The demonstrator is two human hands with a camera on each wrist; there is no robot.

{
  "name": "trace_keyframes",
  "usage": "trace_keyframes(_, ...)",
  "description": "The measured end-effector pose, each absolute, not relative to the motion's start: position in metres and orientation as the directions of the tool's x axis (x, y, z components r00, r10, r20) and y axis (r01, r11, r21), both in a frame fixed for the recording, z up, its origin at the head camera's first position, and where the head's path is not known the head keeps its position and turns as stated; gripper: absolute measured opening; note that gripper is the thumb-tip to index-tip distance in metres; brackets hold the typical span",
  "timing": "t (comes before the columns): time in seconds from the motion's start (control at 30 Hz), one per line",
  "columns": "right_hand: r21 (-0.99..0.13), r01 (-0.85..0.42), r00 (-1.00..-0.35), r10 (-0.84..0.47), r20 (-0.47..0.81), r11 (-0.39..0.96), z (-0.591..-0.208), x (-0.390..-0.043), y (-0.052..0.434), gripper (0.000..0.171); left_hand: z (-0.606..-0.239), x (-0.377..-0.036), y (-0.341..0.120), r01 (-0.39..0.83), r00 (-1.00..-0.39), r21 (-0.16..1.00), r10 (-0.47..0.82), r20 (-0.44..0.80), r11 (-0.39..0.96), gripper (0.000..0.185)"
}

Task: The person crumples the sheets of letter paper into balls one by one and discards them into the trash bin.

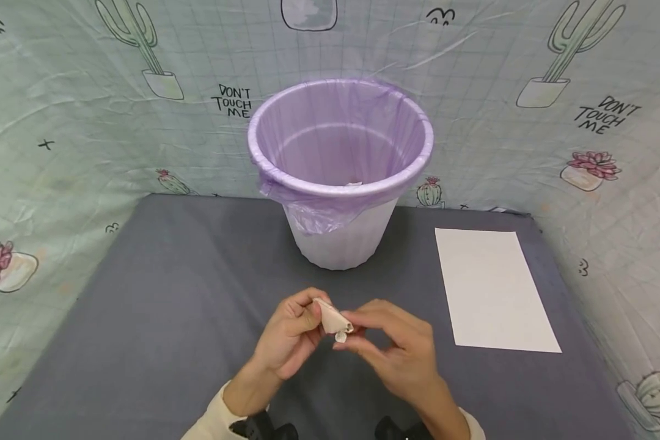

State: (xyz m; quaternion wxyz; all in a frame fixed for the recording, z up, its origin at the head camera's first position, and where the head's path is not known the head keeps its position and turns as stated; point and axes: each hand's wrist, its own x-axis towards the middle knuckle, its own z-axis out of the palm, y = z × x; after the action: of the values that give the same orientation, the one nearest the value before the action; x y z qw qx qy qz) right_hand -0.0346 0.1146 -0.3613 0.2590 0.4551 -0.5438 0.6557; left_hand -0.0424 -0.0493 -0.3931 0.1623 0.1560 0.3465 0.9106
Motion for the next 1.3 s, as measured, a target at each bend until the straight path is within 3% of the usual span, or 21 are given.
trace_keyframes(0.1,-0.413,-0.870,-0.400,-0.105,0.910,-0.269,-0.363,-0.038,0.113,0.025,-0.393,-0.041,-0.048,-0.219,-0.889,0.690,0.433,0.151,-0.690,0.014)
trace_keyframes(0.3,-0.405,-0.881,-0.400,-0.071,0.914,-0.245,-0.370,-0.038,0.111,0.022,-0.395,-0.043,-0.047,-0.186,-0.888,0.694,0.422,0.184,-0.695,0.011)
trace_keyframes(0.4,-0.399,-0.893,-0.395,-0.062,0.916,-0.207,-0.371,-0.038,0.110,0.022,-0.395,-0.042,-0.048,-0.111,-0.897,0.723,0.382,0.222,-0.682,0.012)
trace_keyframes(0.53,-0.453,-0.873,-0.445,-0.085,0.891,-0.182,-0.371,-0.035,0.111,0.022,-0.392,-0.041,-0.049,0.187,-0.890,0.795,0.244,0.386,-0.578,0.018)
trace_keyframes(0.63,-0.574,-0.803,-0.568,-0.090,0.818,-0.160,-0.377,-0.029,0.113,0.023,-0.390,-0.040,-0.048,0.480,-0.817,0.785,0.127,0.563,-0.392,0.012)
trace_keyframes(0.73,-0.667,-0.729,-0.668,-0.055,0.742,-0.153,-0.383,-0.025,0.114,0.023,-0.390,-0.039,-0.045,0.591,-0.764,0.752,0.098,0.638,-0.292,0.010)
trace_keyframes(0.83,-0.659,-0.732,-0.664,-0.035,0.747,-0.174,-0.381,-0.023,0.114,0.020,-0.390,-0.041,-0.045,0.510,-0.764,0.760,0.193,0.616,-0.403,0.014)
trace_keyframes(0.97,-0.581,-0.779,-0.577,-0.093,0.811,-0.236,-0.371,-0.023,0.114,0.017,-0.389,-0.048,-0.051,0.165,-0.763,0.784,0.427,0.486,-0.598,0.037)
trace_keyframes(1.03,-0.541,-0.798,-0.526,-0.133,0.840,-0.263,-0.368,-0.024,0.112,0.017,-0.389,-0.051,-0.054,-0.035,-0.737,0.783,0.545,0.400,-0.621,0.035)
trace_keyframes(1.13,-0.473,-0.831,-0.448,-0.152,0.881,-0.292,-0.368,-0.029,0.110,0.019,-0.390,-0.053,-0.057,-0.218,-0.696,0.775,0.651,0.303,-0.593,0.024)
trace_keyframes(1.2,-0.475,-0.832,-0.446,-0.163,0.880,-0.287,-0.369,-0.032,0.109,0.021,-0.391,-0.054,-0.058,-0.253,-0.712,0.769,0.651,0.262,-0.587,0.016)
trace_keyframes(1.3,-0.520,-0.808,-0.487,-0.183,0.854,-0.277,-0.371,-0.035,0.111,0.027,-0.392,-0.054,-0.058,-0.197,-0.781,0.767,0.571,0.253,-0.611,0.014)
